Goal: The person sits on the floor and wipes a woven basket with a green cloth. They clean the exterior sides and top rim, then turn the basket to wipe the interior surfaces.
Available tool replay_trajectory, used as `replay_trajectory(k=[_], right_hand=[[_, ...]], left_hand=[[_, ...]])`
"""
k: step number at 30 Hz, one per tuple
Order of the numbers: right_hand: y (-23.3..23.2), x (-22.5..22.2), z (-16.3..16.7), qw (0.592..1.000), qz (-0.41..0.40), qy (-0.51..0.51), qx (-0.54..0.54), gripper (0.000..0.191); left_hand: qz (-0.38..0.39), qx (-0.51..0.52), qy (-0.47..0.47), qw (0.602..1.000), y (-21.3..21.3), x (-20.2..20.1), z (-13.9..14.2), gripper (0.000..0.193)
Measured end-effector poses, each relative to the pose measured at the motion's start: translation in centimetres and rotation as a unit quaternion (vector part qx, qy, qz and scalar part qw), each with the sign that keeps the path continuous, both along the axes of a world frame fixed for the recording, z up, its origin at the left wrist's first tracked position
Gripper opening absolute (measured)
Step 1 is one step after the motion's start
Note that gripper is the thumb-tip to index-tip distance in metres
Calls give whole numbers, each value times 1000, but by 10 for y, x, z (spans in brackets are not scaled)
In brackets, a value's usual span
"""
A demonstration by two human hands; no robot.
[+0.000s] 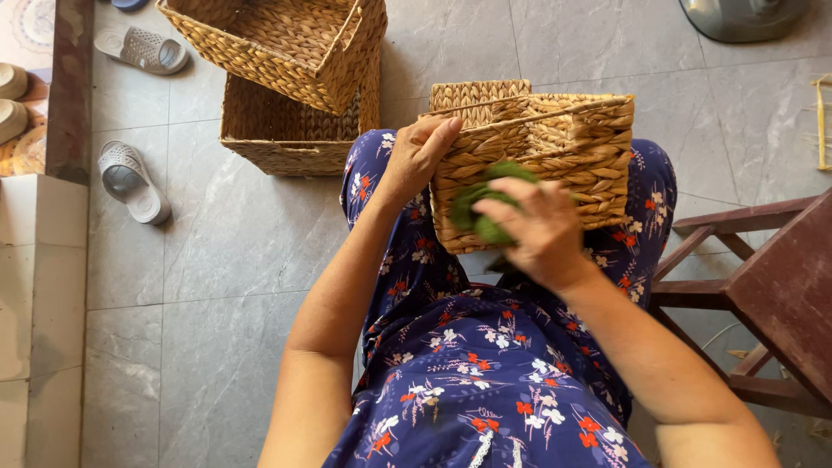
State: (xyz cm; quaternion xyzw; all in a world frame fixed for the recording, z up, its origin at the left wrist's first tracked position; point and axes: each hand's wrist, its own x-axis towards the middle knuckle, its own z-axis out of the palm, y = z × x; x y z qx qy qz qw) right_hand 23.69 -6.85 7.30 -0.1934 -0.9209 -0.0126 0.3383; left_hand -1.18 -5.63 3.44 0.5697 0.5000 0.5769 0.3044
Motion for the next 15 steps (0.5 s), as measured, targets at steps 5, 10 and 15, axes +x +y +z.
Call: replay_trajectory(k=[5, 10, 15], right_hand=[[40, 63, -5, 988, -156, 9, -1, 45], [30, 45, -14, 974, -207, 86, -27, 44], [-18, -28, -7, 992, -105, 75, -13, 47]], left_hand=[[9, -18, 4, 1000, -1, 2, 2, 44], [19, 3, -11, 1000, 1, 5, 5, 41], [35, -26, -12, 999, 3, 0, 4, 42]])
